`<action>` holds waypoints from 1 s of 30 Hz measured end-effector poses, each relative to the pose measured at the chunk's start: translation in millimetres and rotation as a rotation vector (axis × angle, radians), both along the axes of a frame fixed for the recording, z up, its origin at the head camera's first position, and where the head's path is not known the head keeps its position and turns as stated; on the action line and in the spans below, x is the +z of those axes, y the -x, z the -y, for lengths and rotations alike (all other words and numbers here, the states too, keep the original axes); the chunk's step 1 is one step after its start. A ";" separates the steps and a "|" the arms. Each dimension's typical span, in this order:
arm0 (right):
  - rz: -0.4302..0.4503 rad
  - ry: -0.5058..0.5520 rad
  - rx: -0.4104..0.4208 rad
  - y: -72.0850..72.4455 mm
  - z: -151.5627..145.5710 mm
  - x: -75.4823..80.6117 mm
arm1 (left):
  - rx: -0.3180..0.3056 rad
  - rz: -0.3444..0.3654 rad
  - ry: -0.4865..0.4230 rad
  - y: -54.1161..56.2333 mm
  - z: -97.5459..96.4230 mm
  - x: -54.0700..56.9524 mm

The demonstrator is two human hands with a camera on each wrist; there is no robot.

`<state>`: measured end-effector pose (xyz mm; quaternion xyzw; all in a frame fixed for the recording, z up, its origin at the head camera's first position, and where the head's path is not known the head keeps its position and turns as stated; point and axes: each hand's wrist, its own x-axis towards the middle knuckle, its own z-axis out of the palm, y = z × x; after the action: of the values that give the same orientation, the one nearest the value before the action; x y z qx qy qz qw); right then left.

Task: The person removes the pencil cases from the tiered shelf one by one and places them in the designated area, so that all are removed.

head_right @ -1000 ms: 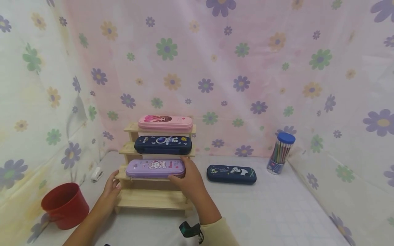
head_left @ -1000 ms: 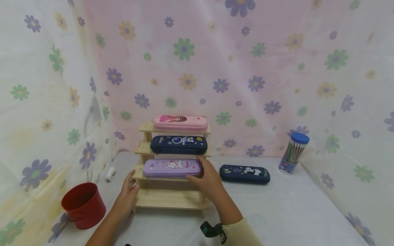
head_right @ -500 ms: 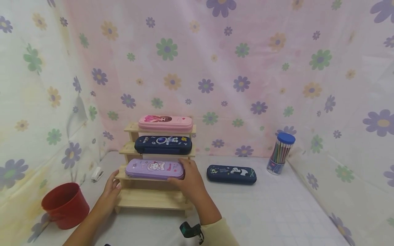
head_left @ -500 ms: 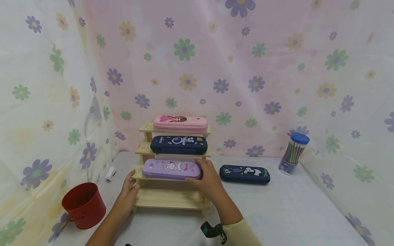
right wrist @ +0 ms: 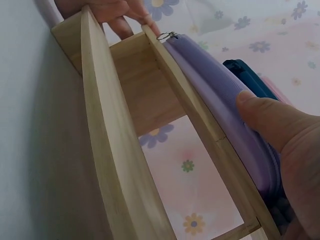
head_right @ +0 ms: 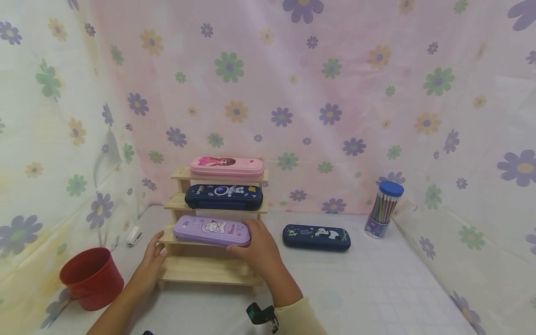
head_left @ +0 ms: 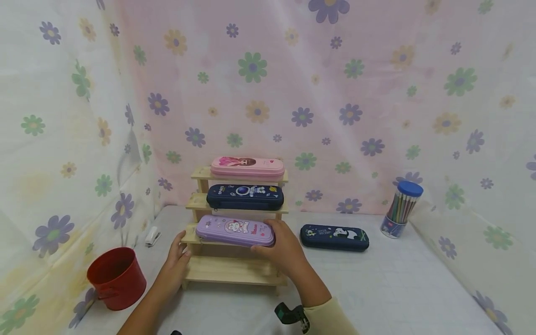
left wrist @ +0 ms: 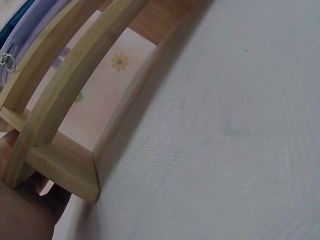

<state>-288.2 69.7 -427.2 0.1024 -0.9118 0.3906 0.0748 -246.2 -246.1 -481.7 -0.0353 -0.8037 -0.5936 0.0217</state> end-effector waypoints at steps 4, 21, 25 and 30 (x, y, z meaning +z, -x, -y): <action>-0.004 -0.025 -0.015 -1.9 -1.7 0.8 | -0.004 -0.006 -0.009 1.2 -0.8 -0.8; -0.062 0.025 0.010 -12.2 -13.6 -1.3 | -0.003 -0.004 -0.008 1.7 -0.1 -0.3; -0.059 0.074 -0.012 -15.2 -18.9 -5.5 | 0.013 0.016 -0.001 1.7 0.0 0.3; -0.042 0.150 -0.021 -14.4 -30.4 -11.8 | 0.003 0.008 -0.010 2.2 1.0 0.5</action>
<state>-273.9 100.0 -439.0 0.0952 -0.8793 0.4546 0.1053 -248.3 -247.1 -481.2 -0.0317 -0.8007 -0.5979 0.0194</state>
